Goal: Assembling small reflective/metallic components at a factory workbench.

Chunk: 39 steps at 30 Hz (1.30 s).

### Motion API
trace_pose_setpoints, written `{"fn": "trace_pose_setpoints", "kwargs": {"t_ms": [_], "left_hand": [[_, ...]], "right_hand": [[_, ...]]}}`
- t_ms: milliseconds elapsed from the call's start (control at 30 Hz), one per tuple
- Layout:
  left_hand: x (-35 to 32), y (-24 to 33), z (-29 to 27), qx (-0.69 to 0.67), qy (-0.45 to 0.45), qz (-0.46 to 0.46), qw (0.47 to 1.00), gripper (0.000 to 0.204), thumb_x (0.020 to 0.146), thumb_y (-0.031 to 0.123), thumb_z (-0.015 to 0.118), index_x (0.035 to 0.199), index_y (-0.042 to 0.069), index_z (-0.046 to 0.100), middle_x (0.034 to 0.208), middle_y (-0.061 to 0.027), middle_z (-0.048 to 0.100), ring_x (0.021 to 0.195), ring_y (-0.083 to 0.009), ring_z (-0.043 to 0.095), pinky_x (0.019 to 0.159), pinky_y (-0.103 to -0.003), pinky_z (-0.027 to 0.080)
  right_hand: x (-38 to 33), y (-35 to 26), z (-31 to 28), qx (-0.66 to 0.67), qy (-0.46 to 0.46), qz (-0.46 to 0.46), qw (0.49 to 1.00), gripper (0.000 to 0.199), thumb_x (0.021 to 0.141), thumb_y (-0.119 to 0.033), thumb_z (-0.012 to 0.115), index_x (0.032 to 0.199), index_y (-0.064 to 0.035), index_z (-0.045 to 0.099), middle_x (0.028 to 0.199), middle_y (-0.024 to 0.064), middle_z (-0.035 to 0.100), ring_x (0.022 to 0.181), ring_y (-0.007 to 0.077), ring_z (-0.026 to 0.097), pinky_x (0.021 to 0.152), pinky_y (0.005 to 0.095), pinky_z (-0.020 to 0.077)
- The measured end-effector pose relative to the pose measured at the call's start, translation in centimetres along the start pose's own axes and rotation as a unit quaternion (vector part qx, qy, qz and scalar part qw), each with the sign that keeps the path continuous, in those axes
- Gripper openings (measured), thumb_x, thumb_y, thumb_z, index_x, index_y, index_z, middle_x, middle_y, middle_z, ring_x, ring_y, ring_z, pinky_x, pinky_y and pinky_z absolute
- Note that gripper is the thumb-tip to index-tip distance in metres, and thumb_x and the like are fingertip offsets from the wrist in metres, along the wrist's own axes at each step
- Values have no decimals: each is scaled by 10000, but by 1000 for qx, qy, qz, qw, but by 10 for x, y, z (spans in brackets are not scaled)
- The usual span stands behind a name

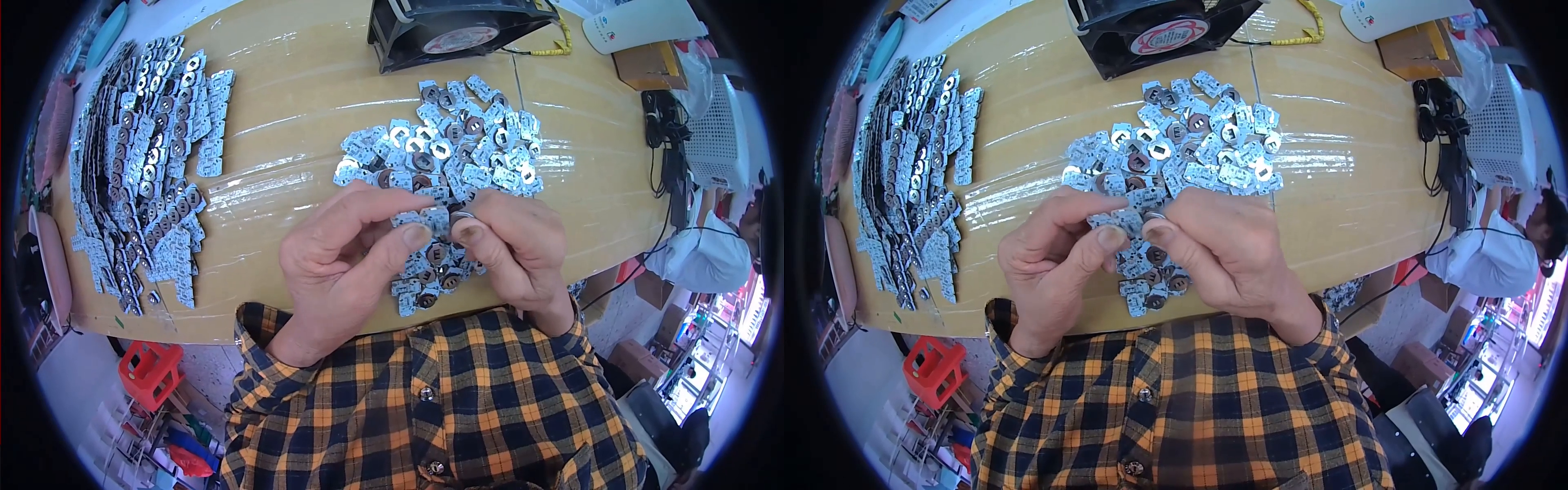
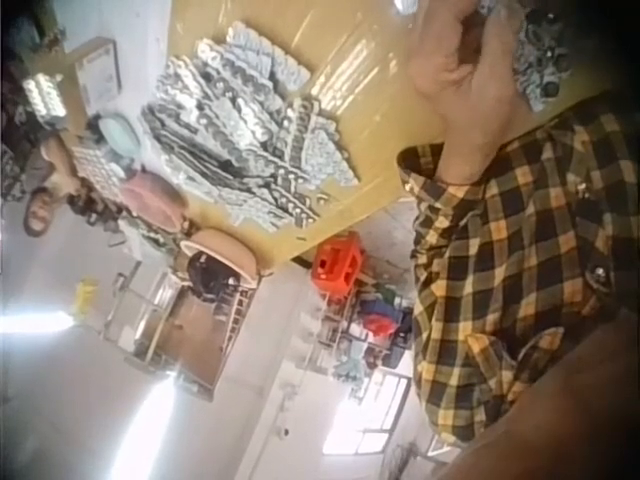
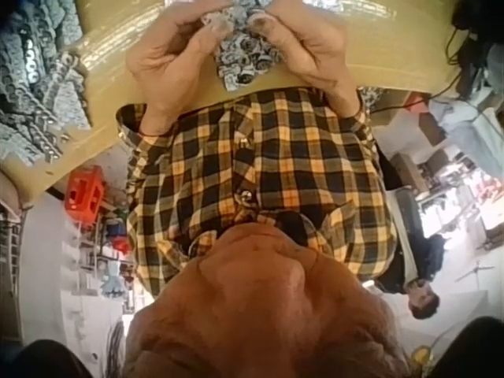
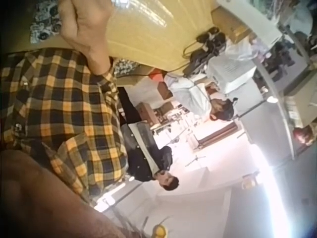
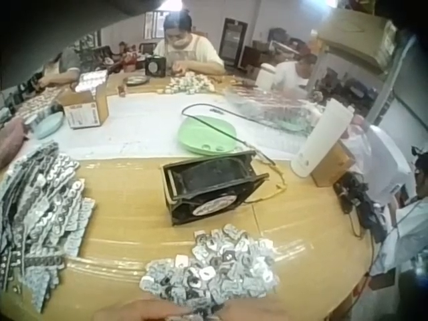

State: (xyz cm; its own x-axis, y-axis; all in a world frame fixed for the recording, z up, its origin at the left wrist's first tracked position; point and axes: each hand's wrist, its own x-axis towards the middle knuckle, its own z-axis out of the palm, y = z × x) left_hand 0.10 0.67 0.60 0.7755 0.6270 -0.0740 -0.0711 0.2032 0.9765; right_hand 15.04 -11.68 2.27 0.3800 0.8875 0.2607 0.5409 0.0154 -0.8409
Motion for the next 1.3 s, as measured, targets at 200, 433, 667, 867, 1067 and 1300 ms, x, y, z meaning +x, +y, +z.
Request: {"fn": "trace_pose_setpoints", "kwargs": {"t_ms": [200, 433, 667, 867, 1067, 1300], "left_hand": [[-1, -1, -6, -37, -79, -34, 996, 204, 843, 5, 697, 1046, -12, 679, 771, 11, 575, 641, -20, 470, 546, -164, 340], [2, 6, -4, -193, -88, -155, 965, 202, 889, 56, 655, 1068, -32, 629, 816, -82, 663, 648, -94, 625, 538, -214, 497], [-1, 0, 1, -151, -45, -81, 984, 194, 925, 52, 588, 1085, -56, 597, 892, -151, 635, 669, -156, 642, 573, -267, 530], [-3, 2, 2, 73, -32, 135, 988, 221, 824, -121, 611, 1031, -51, 645, 860, -114, 640, 720, -149, 654, 599, -236, 518], [-2, -2, 2, 119, -7, 181, 976, 227, 800, -118, 641, 1012, -38, 655, 890, -117, 633, 697, -152, 640, 591, -239, 498], [0, 0, -4, 116, -29, 156, 980, 166, 872, -74, 591, 1037, -69, 612, 935, -117, 594, 771, -136, 594, 696, -238, 506]], "right_hand": [[-1, 8, 3, 112, -62, 17, 992, 295, 955, -189, 551, 755, 24, 593, 576, 63, 533, 465, 154, 516, 449, 272, 365], [-14, -7, 10, 452, -49, 287, 843, 280, 988, -161, 512, 765, -5, 580, 602, 22, 530, 430, 71, 434, 391, 220, 315], [-12, -12, 24, 566, 52, 325, 756, 305, 1004, -188, 487, 766, -8, 553, 544, -8, 481, 400, 21, 375, 360, 197, 285], [-15, -10, 19, 400, 27, 284, 871, 273, 987, -157, 518, 757, -16, 559, 561, -25, 512, 429, 1, 407, 385, 185, 295], [-13, -12, 18, 381, 25, 297, 875, 276, 980, -148, 525, 743, -13, 566, 559, -31, 514, 439, -5, 414, 408, 176, 311], [-13, -15, 23, 371, 28, 297, 879, 289, 973, -153, 538, 724, -9, 569, 542, -21, 521, 430, 1, 423, 395, 180, 310]]}}
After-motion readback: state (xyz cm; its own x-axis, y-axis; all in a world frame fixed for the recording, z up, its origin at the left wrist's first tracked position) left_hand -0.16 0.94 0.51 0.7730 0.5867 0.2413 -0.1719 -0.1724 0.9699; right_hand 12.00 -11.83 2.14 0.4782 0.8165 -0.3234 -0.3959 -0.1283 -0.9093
